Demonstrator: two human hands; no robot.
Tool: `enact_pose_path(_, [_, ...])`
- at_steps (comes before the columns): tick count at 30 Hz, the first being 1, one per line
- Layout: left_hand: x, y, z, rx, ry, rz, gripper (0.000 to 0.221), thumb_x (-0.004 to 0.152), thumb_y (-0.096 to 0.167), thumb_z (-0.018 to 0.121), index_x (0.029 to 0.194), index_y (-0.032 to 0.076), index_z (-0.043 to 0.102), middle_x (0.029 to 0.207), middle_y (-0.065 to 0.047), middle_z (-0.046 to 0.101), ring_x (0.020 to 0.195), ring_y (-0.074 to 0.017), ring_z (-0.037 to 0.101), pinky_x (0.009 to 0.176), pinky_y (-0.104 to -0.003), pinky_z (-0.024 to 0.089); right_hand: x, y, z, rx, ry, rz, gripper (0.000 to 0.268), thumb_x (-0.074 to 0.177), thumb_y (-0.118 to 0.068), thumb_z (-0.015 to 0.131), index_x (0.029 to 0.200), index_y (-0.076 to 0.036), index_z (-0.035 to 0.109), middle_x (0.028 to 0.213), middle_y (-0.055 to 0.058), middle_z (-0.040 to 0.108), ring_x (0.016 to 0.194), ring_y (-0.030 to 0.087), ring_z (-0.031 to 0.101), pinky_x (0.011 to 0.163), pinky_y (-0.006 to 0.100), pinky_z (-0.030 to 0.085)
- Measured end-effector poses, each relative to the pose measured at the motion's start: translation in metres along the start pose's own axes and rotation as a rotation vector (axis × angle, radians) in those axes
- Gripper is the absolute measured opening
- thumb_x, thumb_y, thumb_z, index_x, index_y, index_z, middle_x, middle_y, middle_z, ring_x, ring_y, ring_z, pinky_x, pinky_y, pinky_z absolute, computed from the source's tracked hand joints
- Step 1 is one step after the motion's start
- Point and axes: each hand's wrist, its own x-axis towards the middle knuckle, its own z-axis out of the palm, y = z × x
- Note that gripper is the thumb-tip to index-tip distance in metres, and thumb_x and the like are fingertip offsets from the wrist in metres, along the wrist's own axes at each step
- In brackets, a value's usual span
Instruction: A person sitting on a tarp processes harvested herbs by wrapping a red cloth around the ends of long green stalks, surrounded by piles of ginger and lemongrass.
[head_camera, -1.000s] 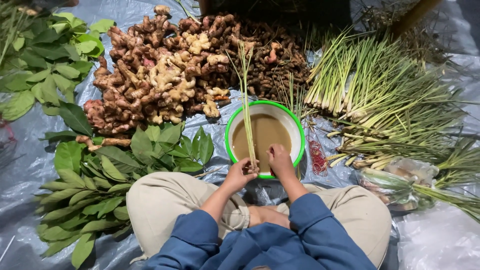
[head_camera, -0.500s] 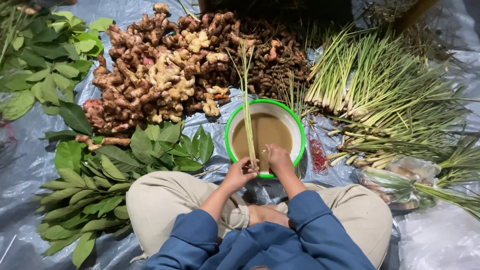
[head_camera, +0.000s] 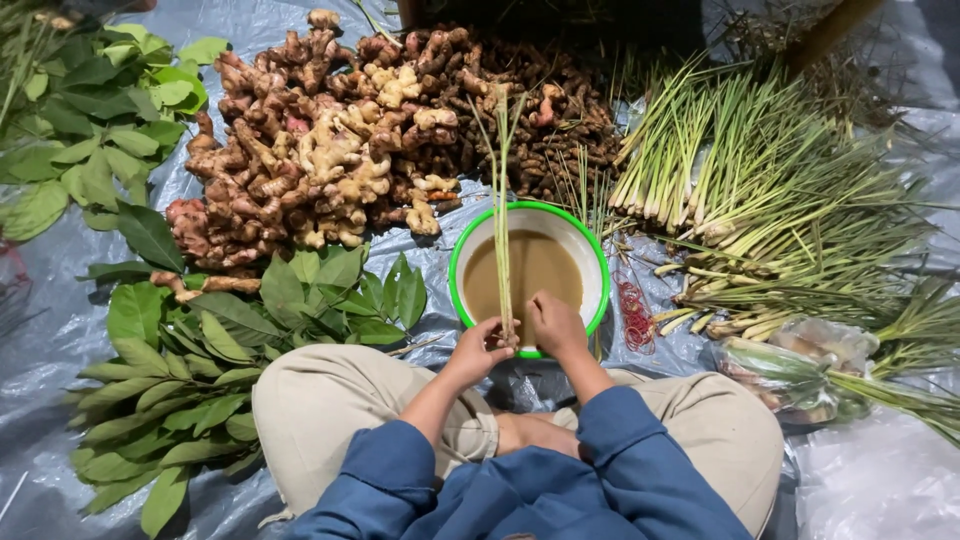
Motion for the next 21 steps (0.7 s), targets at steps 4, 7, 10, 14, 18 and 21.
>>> enact_pose_path(4, [-0.008,0.016,0.002,-0.022,-0.002,0.009,0.065,0.075,-0.006,0.083,0.135,0.011,0.066,0.110,-0.014,0.069,0.093,-0.0225,0.065,0.082,-0.039,0.063,0.005,0.012,-0.007,0.238,-0.030,0.089,0.039,0.092,-0.030,0.052,0.129,-0.022,0.040,0.126,0.020,0.064,0.121,0.046,0.059,0.105,0.058,0.046])
enact_pose_path(7, [-0.007,0.011,0.002,-0.122,-0.050,0.023,0.079,0.074,-0.011,0.081,0.146,0.011,0.055,0.107,-0.011,0.067,0.091,-0.0192,0.069,0.084,-0.036,0.064,-0.001,0.016,-0.017,0.338,0.058,0.111,0.040,0.087,-0.022,0.057,0.124,-0.020,0.042,0.117,0.025,0.065,0.117,0.048,0.061,0.101,0.057,0.046])
enact_pose_path(10, [-0.006,0.004,0.005,-0.238,-0.079,0.037,0.083,0.075,-0.012,0.078,0.149,0.012,0.051,0.107,-0.014,0.067,0.094,-0.0212,0.073,0.085,-0.036,0.063,-0.024,0.010,-0.040,0.395,0.103,0.012,0.031,0.086,-0.013,0.060,0.116,-0.014,0.054,0.109,0.022,0.067,0.110,0.045,0.064,0.094,0.052,0.050])
enact_pose_path(14, [-0.002,0.010,0.012,-0.303,-0.144,0.078,0.082,0.074,-0.013,0.077,0.148,0.011,0.051,0.102,-0.015,0.070,0.087,-0.0202,0.074,0.081,-0.033,0.063,-0.058,0.001,-0.072,0.448,0.187,-0.098,0.030,0.086,-0.012,0.069,0.115,-0.013,0.062,0.112,0.019,0.067,0.109,0.042,0.065,0.092,0.050,0.051])
enact_pose_path(18, [-0.007,0.017,0.030,-0.325,-0.186,0.066,0.079,0.072,-0.016,0.074,0.144,0.009,0.053,0.099,-0.015,0.070,0.083,-0.0219,0.074,0.076,-0.030,0.063,-0.076,0.019,-0.055,0.572,0.259,-0.129,0.029,0.085,-0.018,0.076,0.112,-0.018,0.070,0.110,0.011,0.071,0.098,0.029,0.068,0.087,0.041,0.053])
enact_pose_path(21, [-0.012,0.014,0.046,-0.335,-0.185,0.027,0.079,0.073,-0.016,0.074,0.145,0.009,0.053,0.105,-0.016,0.069,0.084,-0.0199,0.073,0.076,-0.030,0.063,-0.080,0.009,-0.033,0.836,0.317,-0.155,0.026,0.089,-0.010,0.072,0.115,-0.011,0.068,0.111,0.010,0.064,0.096,0.022,0.062,0.090,0.038,0.052])
